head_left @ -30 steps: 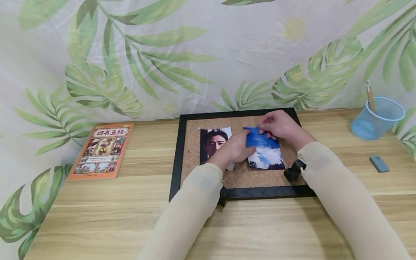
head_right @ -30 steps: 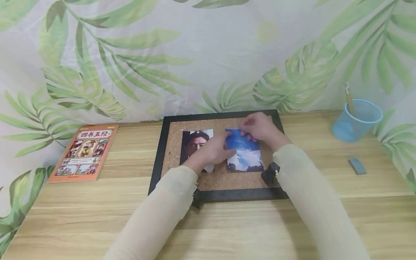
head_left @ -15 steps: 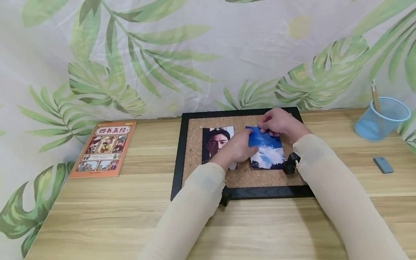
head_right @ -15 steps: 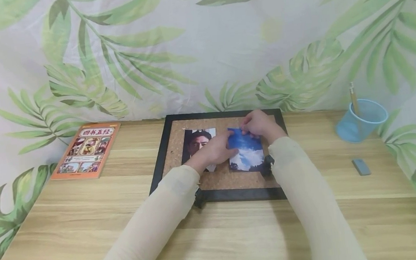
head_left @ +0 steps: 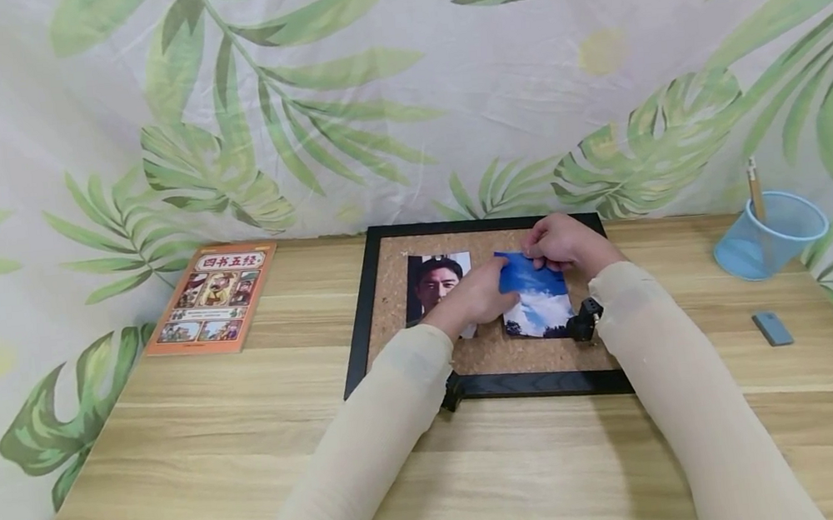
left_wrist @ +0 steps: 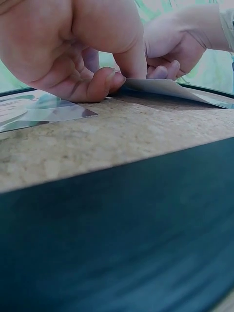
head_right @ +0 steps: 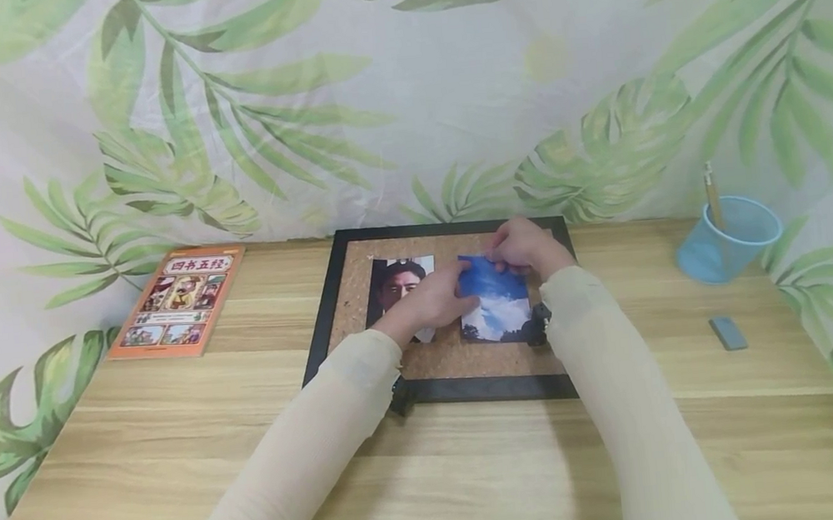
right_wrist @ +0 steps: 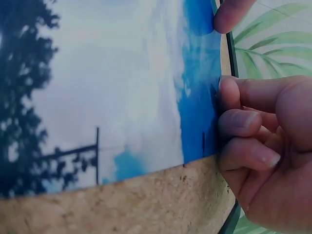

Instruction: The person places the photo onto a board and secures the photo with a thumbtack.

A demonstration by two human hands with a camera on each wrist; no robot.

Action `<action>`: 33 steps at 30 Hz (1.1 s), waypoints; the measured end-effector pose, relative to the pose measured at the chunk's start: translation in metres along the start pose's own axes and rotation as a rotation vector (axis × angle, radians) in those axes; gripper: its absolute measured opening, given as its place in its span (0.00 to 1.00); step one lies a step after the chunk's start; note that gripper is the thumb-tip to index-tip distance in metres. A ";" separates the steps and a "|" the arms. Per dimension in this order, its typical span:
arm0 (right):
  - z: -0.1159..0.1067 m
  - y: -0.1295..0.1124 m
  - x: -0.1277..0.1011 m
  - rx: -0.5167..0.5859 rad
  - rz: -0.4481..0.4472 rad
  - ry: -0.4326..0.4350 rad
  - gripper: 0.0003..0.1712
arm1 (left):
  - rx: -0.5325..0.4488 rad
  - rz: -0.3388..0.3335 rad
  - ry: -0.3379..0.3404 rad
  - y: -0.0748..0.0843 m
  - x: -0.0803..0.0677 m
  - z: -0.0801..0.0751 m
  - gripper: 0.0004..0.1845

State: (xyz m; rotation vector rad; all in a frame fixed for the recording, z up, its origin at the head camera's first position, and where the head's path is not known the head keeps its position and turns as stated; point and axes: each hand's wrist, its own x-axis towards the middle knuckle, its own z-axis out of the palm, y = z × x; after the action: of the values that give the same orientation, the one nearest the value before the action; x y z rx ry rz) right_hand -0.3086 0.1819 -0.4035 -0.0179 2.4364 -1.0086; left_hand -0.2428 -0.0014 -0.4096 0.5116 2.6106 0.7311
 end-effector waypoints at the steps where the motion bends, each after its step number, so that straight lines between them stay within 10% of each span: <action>1: 0.000 0.001 -0.001 0.001 0.007 -0.006 0.10 | -0.003 0.000 -0.001 0.000 0.000 0.000 0.36; 33: 0.003 0.014 -0.001 0.174 0.123 0.035 0.15 | 0.160 -0.046 -0.006 0.013 0.000 -0.001 0.34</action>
State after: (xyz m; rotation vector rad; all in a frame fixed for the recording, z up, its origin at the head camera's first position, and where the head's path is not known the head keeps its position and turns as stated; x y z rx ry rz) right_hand -0.3040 0.1898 -0.4143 0.2082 2.3395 -1.1693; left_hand -0.2394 0.0089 -0.4016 0.4962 2.6794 0.5073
